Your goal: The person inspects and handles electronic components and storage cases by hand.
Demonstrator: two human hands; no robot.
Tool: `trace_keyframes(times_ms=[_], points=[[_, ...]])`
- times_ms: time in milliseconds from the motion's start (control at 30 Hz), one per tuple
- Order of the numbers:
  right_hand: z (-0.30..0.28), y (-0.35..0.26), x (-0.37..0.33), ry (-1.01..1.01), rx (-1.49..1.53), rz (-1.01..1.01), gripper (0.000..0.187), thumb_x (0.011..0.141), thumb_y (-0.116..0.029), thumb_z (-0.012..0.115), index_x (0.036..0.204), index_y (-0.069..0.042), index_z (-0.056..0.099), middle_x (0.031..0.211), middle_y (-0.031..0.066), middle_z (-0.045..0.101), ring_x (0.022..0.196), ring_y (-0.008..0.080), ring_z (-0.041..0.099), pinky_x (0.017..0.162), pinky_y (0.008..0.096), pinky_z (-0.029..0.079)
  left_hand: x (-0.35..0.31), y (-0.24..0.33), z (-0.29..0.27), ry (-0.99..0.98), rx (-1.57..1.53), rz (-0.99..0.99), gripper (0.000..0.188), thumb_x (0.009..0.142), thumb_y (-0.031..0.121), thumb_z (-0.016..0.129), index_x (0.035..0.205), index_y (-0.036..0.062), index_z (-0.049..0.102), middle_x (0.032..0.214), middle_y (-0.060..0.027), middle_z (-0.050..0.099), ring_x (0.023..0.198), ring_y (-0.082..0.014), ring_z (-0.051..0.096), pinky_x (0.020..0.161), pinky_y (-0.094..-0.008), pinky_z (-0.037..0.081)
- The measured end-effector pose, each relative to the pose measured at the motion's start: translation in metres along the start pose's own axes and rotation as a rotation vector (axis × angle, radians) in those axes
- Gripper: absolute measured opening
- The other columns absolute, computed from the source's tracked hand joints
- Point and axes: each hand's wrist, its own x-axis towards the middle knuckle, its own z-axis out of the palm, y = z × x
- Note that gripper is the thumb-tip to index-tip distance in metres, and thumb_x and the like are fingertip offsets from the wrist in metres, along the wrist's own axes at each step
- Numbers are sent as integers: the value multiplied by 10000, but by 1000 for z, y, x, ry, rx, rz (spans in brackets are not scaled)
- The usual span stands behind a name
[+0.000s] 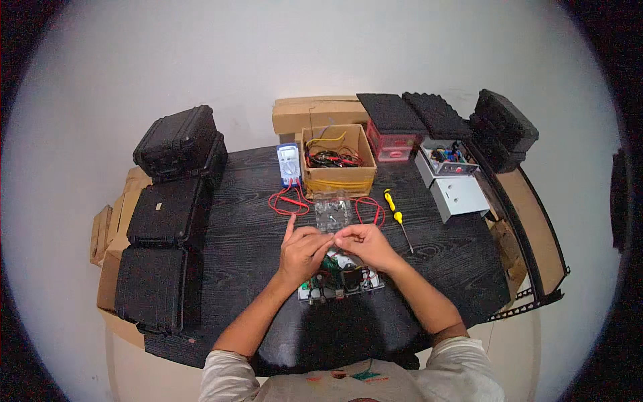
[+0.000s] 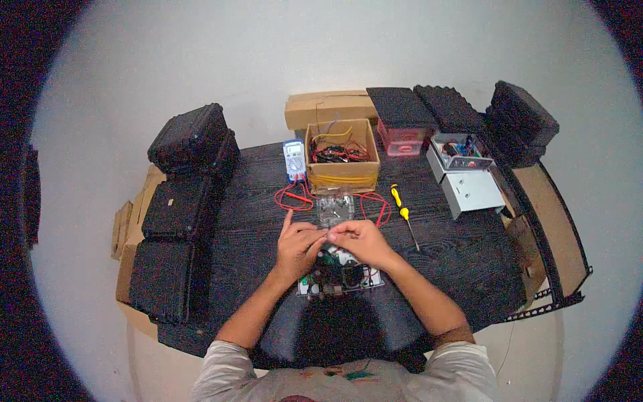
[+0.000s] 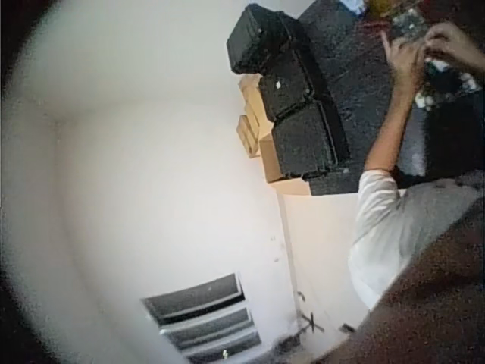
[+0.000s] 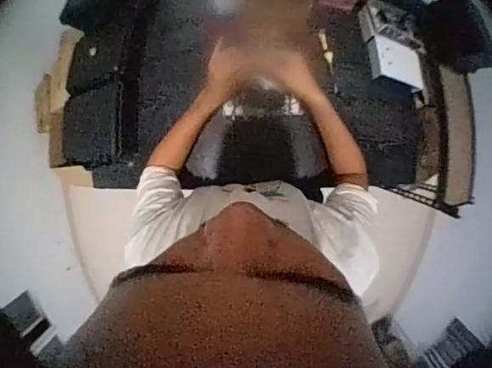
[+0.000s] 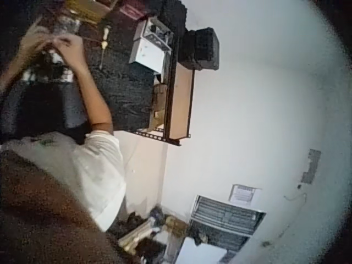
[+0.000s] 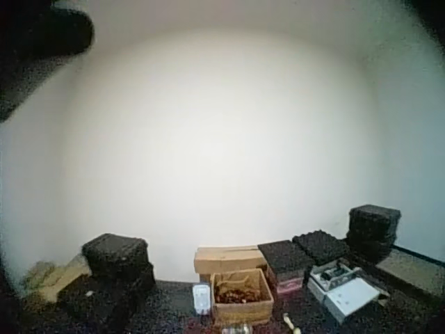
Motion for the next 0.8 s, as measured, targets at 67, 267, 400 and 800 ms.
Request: trace_keyframes(times_ms=[67,267,400,800], points=[[-19,8,-11,19,-169,-22,213,918,-104,771,1112,-21,742,920,16,727,804,81,654,729,230,523,6,8,-6,-52,28,24,210,839,130,811,1046,102,794,937,-29,770,964,-209,693,1180,-645,291],[-61,18,-44,-65,-951,-496,357,691,-167,911,1017,-127,774,1036,29,643,1037,274,576,931,378,465,19,20,-9,-328,83,-92,158,867,168,766,1018,135,795,1182,-30,724,1234,-284,600,1198,-681,202],[-57,14,-48,-163,-1016,-445,391,666,-179,924,1026,-146,775,1051,41,616,1041,272,549,926,394,460,39,30,-3,-506,135,-72,123,860,195,760,965,144,799,1380,-48,606,1384,-317,466,1178,-707,220],[-63,22,-50,-245,-1027,-334,456,710,-200,901,1144,-151,771,1036,51,646,1019,281,559,912,402,471,22,21,21,-713,159,-73,97,819,187,773,906,178,816,1438,-58,572,1417,-328,437,1145,-751,239]])
